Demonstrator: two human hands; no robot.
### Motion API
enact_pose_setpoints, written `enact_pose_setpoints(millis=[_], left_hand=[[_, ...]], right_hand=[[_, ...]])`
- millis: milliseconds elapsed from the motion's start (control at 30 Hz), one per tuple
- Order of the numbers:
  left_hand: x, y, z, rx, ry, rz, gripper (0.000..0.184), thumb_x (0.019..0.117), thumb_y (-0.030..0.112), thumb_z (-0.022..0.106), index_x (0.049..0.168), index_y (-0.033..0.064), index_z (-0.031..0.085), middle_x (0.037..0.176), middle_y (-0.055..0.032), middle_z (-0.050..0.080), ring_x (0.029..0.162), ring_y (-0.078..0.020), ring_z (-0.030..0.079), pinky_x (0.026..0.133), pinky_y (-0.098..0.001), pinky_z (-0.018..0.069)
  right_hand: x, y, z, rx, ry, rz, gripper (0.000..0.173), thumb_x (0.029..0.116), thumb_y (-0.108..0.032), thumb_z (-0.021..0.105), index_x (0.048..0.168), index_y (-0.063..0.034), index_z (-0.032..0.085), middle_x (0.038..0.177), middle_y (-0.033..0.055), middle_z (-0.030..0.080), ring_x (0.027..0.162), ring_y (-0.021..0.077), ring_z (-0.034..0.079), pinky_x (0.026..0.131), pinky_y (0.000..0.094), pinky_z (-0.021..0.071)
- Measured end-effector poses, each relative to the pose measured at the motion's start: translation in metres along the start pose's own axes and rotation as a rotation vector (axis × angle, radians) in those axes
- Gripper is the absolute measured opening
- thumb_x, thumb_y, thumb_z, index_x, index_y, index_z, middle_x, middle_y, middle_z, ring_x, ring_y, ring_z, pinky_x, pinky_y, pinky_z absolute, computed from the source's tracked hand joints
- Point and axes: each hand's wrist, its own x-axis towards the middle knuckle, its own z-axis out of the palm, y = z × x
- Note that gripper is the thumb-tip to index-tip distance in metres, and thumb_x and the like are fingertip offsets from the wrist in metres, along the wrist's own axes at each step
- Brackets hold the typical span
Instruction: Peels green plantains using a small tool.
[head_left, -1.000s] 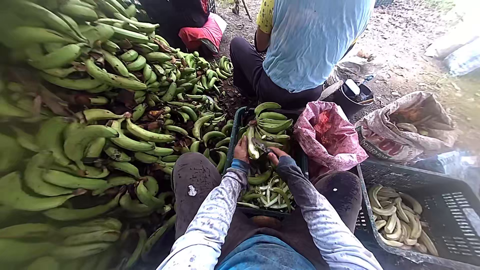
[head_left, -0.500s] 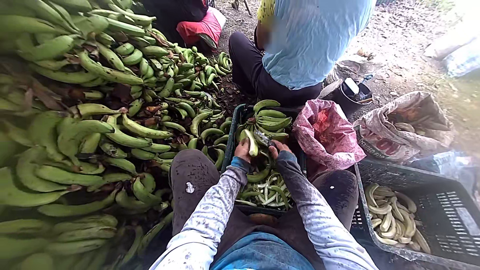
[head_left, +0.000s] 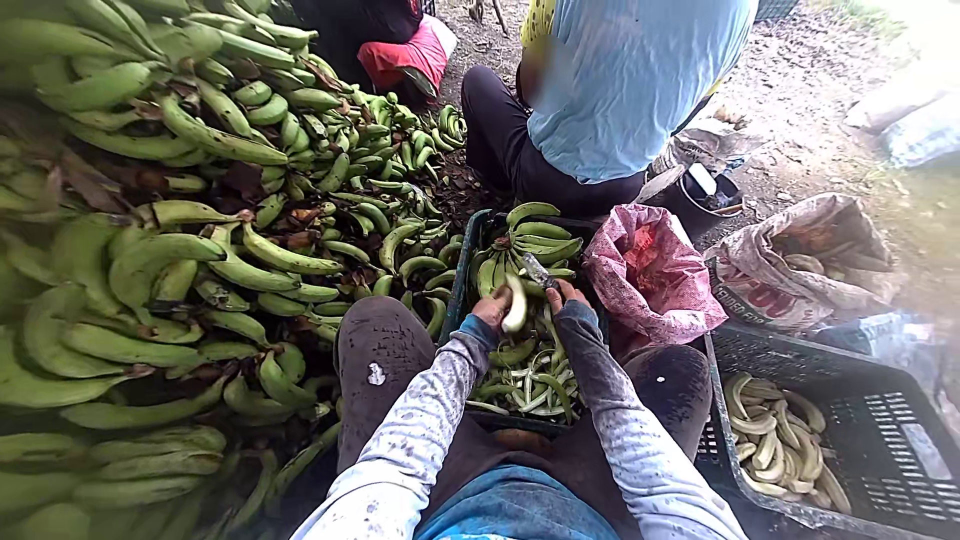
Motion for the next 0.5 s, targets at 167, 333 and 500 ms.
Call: enact_pose_setpoints(millis=[167, 333, 500], left_hand=[[0.033, 0.007, -0.001, -0.426, 0.767, 0.398, 0.067, 0.1068, 0.015, 0.053, 0.157, -0.0042, 0.013, 0.147, -0.0285, 0.045, 0.128, -0.026, 0.053, 0.108, -0.0353, 0.0445], [0.018, 0.012, 0.008, -0.472, 0.687, 0.365, 0.052, 0.1123, 0.023, 0.039, 0.154, -0.0021, 0.023, 0.138, -0.0251, 0.051, 0.117, -0.0222, 0.058, 0.1, -0.0367, 0.0488], [-0.002, 0.003, 0.001, -0.243, 0.175, 0.248, 0.052, 0.1127, 0.038, 0.032, 0.156, 0.0104, 0.035, 0.143, -0.0196, 0.052, 0.123, -0.0261, 0.056, 0.103, -0.0464, 0.0471]], right_hand=[[-0.048, -0.032, 0.011, -0.104, -0.23, -0.124, 0.056, 0.106, -0.05, 0.047, 0.151, -0.0162, 0.052, 0.143, 0.0212, 0.058, 0.137, 0.0384, 0.052, 0.115, 0.0598, 0.0352], [-0.042, -0.034, 0.009, -0.188, -0.154, -0.08, 0.054, 0.105, -0.051, 0.05, 0.151, -0.023, 0.053, 0.14, 0.0224, 0.059, 0.134, 0.0407, 0.053, 0.113, 0.0604, 0.0352], [-0.015, -0.012, 0.008, -0.195, -0.033, -0.079, 0.051, 0.1039, -0.051, 0.052, 0.15, -0.0285, 0.054, 0.138, 0.0225, 0.06, 0.132, 0.0413, 0.053, 0.112, 0.0617, 0.0343]])
